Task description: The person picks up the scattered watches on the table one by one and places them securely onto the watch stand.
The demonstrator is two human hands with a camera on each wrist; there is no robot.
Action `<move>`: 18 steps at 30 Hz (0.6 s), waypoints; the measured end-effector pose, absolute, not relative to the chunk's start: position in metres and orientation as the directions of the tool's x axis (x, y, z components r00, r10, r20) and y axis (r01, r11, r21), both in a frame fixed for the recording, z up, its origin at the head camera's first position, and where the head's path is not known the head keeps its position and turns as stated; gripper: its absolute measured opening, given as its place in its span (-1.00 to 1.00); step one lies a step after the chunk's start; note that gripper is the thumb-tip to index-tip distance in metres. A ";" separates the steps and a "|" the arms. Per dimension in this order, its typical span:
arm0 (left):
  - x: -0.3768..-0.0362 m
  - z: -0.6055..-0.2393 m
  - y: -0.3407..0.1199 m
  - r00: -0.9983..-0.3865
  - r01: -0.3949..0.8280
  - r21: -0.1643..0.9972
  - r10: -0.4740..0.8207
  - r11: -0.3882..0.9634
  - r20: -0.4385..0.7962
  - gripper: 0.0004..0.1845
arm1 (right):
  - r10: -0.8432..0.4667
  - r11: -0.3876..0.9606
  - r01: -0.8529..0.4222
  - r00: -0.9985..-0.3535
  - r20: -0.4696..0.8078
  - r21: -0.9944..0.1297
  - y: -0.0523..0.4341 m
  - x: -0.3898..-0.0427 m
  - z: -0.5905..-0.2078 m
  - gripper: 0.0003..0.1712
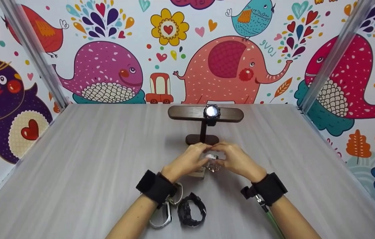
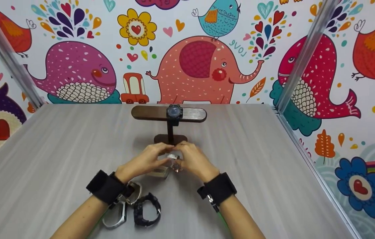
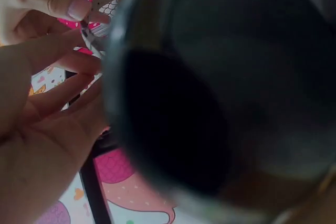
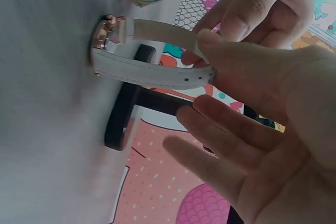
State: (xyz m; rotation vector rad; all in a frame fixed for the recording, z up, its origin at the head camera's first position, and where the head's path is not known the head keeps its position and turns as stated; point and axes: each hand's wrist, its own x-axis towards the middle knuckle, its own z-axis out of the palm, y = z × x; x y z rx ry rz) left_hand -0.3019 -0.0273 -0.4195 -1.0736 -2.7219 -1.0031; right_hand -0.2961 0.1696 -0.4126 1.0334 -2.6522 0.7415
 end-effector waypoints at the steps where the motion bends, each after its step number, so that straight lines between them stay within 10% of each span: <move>1: -0.302 -0.420 -0.026 -0.757 0.626 0.555 0.598 0.547 0.264 -0.61 | -0.579 0.624 -0.678 -0.735 0.352 -0.388 0.170 -0.296 -0.414 -0.60; 18: -0.294 -0.406 -0.031 -0.726 0.658 0.583 0.607 0.477 0.322 -0.56 | -0.488 0.584 -0.631 -0.775 0.401 -0.510 0.172 -0.292 -0.403 -0.74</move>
